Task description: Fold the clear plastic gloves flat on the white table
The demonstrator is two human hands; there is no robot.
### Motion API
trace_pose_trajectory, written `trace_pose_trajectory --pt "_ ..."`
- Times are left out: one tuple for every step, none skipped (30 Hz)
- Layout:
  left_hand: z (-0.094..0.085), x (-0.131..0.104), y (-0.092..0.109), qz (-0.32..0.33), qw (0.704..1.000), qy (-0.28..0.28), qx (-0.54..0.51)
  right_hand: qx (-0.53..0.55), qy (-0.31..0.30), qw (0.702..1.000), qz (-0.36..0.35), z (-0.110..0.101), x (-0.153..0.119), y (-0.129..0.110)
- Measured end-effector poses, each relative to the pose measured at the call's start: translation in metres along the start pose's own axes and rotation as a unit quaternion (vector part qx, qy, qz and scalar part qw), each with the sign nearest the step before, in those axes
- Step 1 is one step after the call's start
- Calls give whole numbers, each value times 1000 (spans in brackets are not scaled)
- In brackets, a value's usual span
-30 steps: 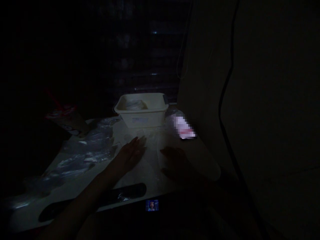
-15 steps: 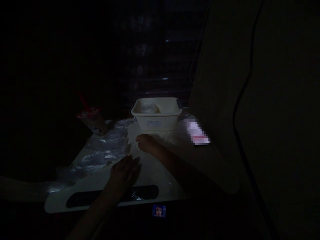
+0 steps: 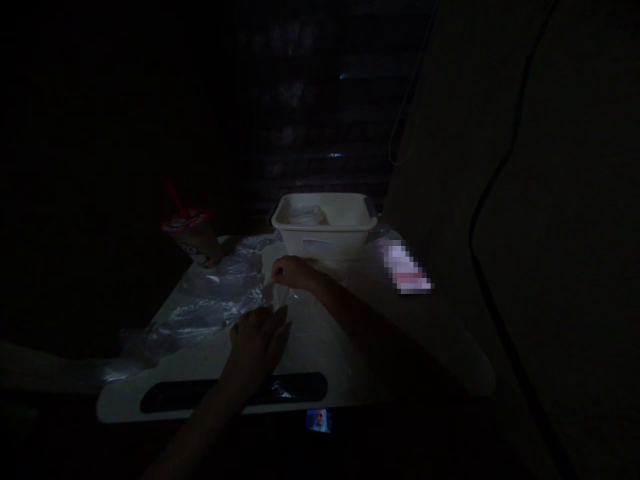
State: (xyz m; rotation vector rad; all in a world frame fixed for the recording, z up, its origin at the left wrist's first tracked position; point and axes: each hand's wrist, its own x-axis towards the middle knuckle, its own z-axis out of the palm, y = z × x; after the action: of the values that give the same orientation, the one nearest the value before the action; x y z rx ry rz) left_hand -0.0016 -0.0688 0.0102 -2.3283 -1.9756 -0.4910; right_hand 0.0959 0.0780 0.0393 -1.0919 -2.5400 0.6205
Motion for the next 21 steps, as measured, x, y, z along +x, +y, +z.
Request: trace_pose_trajectory --pt "-1 1 1 -5 1000 -3 6 15 6 1000 1 -4 -5 4" --pt "-1 1 2 -6 1000 -6 11 29 12 999 3 -8 -10 7" --pt "-2 1 3 -5 1000 -7 15 42 17 999 6 -11 -16 11" --pt "-2 1 3 -2 1000 -5 18 53 21 998 8 -14 -23 15" --pt "-2 1 4 1 1000 -1 20 62 25 998 11 -16 -29 18" --pt "-2 1 4 5 1000 2 21 71 29 997 11 -17 -36 21" --pt "-2 1 4 9 1000 4 21 82 35 996 8 -17 -43 23" --pt "-1 1 3 13 1000 4 19 95 42 995 -1 -16 -50 26" --pt "-1 1 3 16 1000 4 17 109 53 992 -17 -14 -56 28" --pt "-1 0 3 19 1000 2 12 120 68 990 -38 -12 -62 30" --pt "-1 0 2 22 1000 0 4 123 84 987 -62 -9 -68 32" --pt "0 0 1 26 1000 0 -7 118 98 984 -86 -7 -73 34" --pt "0 0 0 30 999 1 -19 105 112 983 -106 -4 -78 35" --pt "0 0 -2 31 999 4 -32 87 123 981 -121 -2 -81 37" --pt "0 1 -4 30 998 7 -46 68 132 980 -130 0 -85 38" --pt "0 2 -6 32 998 8 -61 50 140 980 -133 2 -87 40" --pt "0 4 -8 35 996 7 -76 33 146 980 -132 3 -89 41" --pt "0 6 -10 45 995 1 -87 19 152 980 -127 4 -91 42" --pt "0 7 -11 61 994 -9 -91 7 155 981 -121 5 -92 43" --pt "1 9 -12 82 993 -21 -87 -4 154 981 -115 6 -93 44" --pt "1 11 -13 106 991 -32 -75 -12 151 983 -108 6 -94 45"
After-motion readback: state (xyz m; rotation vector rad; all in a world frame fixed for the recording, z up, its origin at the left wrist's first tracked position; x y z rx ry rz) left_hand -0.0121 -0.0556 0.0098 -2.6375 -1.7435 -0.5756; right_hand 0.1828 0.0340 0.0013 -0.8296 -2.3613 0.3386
